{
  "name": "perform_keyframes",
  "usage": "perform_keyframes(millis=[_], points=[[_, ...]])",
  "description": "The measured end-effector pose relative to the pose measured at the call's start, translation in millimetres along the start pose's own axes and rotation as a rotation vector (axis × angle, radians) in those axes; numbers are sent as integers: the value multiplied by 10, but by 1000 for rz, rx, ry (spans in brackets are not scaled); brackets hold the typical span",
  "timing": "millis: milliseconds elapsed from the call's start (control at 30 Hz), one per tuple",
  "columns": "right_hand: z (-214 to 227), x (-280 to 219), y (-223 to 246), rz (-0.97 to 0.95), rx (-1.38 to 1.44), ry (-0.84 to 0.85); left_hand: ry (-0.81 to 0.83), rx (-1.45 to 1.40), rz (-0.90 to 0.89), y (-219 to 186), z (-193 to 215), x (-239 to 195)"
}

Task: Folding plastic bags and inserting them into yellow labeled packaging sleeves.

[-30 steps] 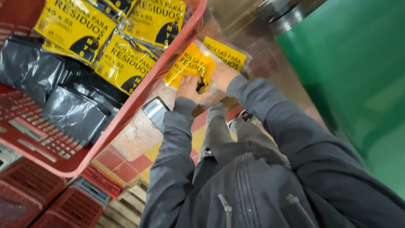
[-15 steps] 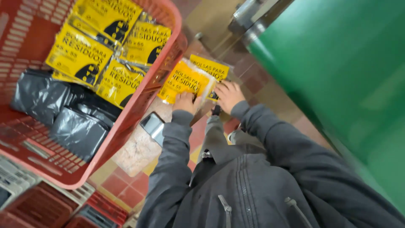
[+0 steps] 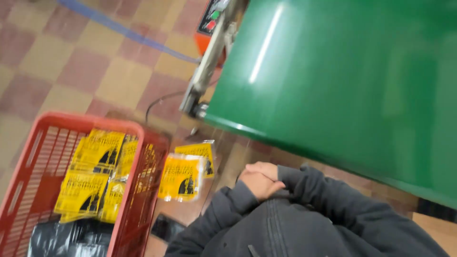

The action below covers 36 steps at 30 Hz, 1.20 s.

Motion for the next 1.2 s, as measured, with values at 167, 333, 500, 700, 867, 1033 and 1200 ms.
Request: perform_keyframes(millis=[167, 333, 500, 700, 867, 1033, 1200], points=[[801, -311, 393, 97, 91, -296, -644, 126, -657, -906, 196, 122], [1287, -817, 707, 138, 218, -495, -757, -171, -949, -1432, 396, 369], [1713, -1245, 1001, 176, 352, -646, -839, -160, -933, -1968, 470, 687], [2070, -1805, 1287, 219, 528, -807, -911, -208, -777, -2537, 461, 1017], [2267, -2210, 1365, 234, 681, -904, -744, -718, -665, -2561, 6, 1607], [2914, -2478, 995, 356, 491, -976, -429, -1004, -532, -2776, -380, 1946], [2778, -2779, 956, 328, -248, -1091, -186, -1796, -99, -2224, -1108, 2424]])
Point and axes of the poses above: each hand's wrist, its own x-axis towards the middle knuckle, its own z-axis out of the back of the hand, y = z × x, the point moved 8 cm from there along x, towards the middle knuckle, and after that the axes turned 2 degrees about y, right-handed, at the moved point
